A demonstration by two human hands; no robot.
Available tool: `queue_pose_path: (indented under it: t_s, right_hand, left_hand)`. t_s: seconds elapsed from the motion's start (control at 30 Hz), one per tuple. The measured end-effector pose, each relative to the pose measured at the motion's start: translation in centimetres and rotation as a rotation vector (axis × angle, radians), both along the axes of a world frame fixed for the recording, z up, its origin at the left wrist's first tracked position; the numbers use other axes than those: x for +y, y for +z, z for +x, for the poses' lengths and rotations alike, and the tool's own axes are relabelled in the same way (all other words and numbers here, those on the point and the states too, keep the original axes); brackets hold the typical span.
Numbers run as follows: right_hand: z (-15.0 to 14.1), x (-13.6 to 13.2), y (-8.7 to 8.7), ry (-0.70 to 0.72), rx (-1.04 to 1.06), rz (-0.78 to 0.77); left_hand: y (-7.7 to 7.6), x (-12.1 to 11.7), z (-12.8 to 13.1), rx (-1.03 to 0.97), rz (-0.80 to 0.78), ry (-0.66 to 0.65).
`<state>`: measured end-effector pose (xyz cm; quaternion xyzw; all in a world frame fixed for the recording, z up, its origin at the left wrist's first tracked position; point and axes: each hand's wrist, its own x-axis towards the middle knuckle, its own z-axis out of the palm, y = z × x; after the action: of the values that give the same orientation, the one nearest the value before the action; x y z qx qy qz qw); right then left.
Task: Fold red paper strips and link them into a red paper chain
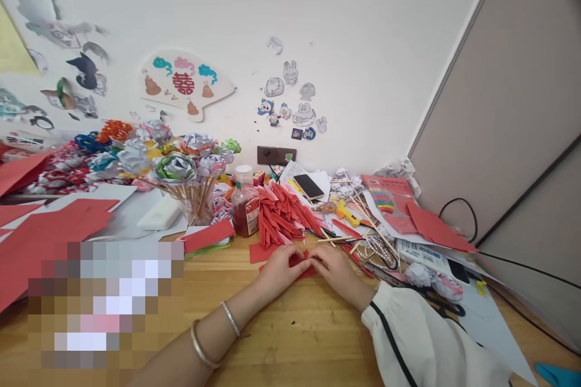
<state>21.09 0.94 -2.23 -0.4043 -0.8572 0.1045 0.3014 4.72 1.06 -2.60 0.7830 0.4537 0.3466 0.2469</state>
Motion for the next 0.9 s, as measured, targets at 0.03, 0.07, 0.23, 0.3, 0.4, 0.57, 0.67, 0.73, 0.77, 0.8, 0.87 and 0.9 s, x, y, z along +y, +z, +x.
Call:
queue_pose_path:
  t_s: [0.03,0.07,0.23,0.3,0.4,0.57,0.67,0.73,0.77,0.8,0.87,0.9]
  right_hand:
    - [0.0,0.0,0.1,0.009,0.027,-0.004]
    - [0.0,0.0,0.1,0.017,0.051,-0.010]
    - [0.1,-0.2,0.6,0.030,0.153,-0.070]
    - [0.0,-0.2,0.6,0.040,0.232,-0.126]
    - [0.0,0.0,0.2,0.069,0.375,-0.245]
    - [0.1,0.7,-0.7,0.064,0.515,-0.385]
    - [0.0,0.9,-1.0,0.105,0.571,-0.433]
    - [0.0,1.0,-1.2,0.108,0.581,-0.432]
    - [-0.1,1.1,-1.2,0.102,0.578,-0.426]
    - [-0.1,1.1,-1.3,0.091,0.573,-0.418]
    - [0.0,1.2,-1.4,0.062,0.564,-0.402]
    - [0.0,1.3,-1.4,0.045,0.561,-0.393]
  left_hand:
    - [-0.1,0.1,0.0,-0.001,-0.006,0.014]
    - [-0.2,0.2,0.0,-0.001,-0.009,0.028]
    - [-0.4,0.6,-0.2,-0.041,-0.006,0.027]
    - [-0.2,0.6,-0.3,-0.089,0.001,-0.004]
    - [-0.1,0.6,-0.3,-0.157,0.011,-0.016]
    - [-0.3,0.7,-0.2,-0.183,0.029,0.033]
    - [-0.4,0.5,-0.2,-0.117,0.068,0.036]
    - [-0.3,0.3,-0.2,-0.045,0.110,0.026]
    - [-0.2,0.1,-0.1,-0.002,0.139,0.021]
    - [-0.1,-0.1,-0.1,0.040,0.172,0.020]
    - [0.0,-0.5,0.0,0.126,0.224,0.033]
    - [0.0,-0.7,0.0,0.168,0.239,0.047]
